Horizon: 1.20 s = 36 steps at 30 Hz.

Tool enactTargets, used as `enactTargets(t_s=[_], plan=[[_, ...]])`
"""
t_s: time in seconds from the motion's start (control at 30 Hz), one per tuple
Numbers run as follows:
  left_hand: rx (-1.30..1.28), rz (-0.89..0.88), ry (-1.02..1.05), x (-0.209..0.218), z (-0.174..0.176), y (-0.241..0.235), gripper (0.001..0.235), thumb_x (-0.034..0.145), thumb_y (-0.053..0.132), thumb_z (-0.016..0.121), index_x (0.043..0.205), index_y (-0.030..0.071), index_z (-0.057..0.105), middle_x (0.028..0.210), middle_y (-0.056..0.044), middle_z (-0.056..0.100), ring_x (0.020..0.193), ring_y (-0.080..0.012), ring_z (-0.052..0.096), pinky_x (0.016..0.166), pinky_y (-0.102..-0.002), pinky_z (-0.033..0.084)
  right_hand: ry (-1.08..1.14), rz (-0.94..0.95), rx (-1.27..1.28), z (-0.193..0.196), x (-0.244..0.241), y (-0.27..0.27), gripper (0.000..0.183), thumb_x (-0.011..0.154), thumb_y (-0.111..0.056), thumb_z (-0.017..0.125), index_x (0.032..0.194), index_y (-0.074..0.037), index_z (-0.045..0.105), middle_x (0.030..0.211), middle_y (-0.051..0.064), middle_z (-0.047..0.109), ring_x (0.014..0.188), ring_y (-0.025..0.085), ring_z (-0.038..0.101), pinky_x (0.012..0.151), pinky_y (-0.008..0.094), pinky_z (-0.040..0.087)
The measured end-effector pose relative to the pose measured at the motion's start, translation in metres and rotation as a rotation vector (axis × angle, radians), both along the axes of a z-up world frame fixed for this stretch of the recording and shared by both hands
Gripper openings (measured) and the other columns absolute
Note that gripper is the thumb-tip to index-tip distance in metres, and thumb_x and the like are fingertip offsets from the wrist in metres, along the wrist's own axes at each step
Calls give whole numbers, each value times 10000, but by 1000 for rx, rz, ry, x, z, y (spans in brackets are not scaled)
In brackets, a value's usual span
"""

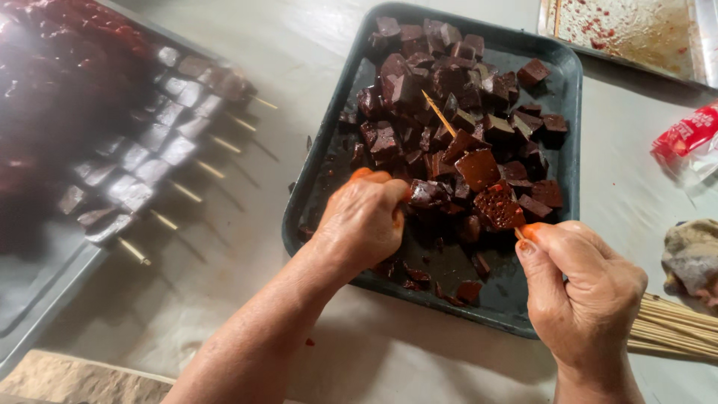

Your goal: The person is skewering dark cubes of food from a metal tray onto wooden sticks and placing the finished skewers onto another tray.

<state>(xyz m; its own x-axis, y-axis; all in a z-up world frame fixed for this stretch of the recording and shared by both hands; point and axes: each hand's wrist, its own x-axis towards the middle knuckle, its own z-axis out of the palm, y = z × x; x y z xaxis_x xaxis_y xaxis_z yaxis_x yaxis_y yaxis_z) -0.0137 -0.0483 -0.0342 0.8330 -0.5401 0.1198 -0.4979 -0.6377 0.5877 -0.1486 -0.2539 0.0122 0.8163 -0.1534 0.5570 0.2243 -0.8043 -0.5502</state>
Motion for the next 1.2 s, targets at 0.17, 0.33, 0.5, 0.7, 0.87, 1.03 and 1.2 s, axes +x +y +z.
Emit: enactTargets(t_s=[0.17,0.33,0.5,0.7,0.87,1.03,1.2], plan=[[-310,-113,-409,-7,5,-9,399,714,49,664,1112,59,687,1122,-148,675,1008,-369,647,843,-462,533,3,-2,-10,-1,0,0,53,972,58,710,1014,28,700,772,87,663,622,115,600,573,224,448],[-103,-140,-304,-2,-3,-18,422,758,-79,646,1141,87,705,1044,-104,664,1032,-353,635,855,-475,533,16,7,3,0,1,4,46,986,55,711,1020,23,712,750,73,654,615,113,590,557,222,432],[22,32,-247,2,0,-9,264,793,-107,603,992,43,689,1038,-161,646,987,-298,647,837,-458,551,-1,-15,-24,7,3,5,24,973,62,707,974,38,703,776,86,664,644,121,603,581,238,442],[63,-156,-164,-6,1,-19,30,919,16,635,915,34,658,1000,-150,613,939,-278,636,711,-405,565,9,-24,5,9,2,6,55,927,74,699,970,40,694,763,97,652,626,136,588,576,251,437],[56,-205,-242,-14,-5,-26,95,814,58,639,901,67,676,1007,-100,629,971,-318,627,836,-460,528,-10,13,-1,3,2,2,58,983,59,707,1028,24,696,772,82,651,630,115,588,581,223,435],[91,-276,-86,-10,-3,-13,167,730,-4,604,829,91,699,964,-97,635,989,-333,617,863,-466,520,-6,-1,-15,2,2,0,58,968,57,707,1003,12,693,745,71,633,614,117,574,579,232,431],[165,-282,-17,-4,-1,0,111,815,42,643,877,96,719,1024,-90,651,1019,-333,635,887,-450,537,-7,3,-15,3,3,1,62,968,52,706,1010,9,692,758,68,626,612,122,571,579,237,426]])
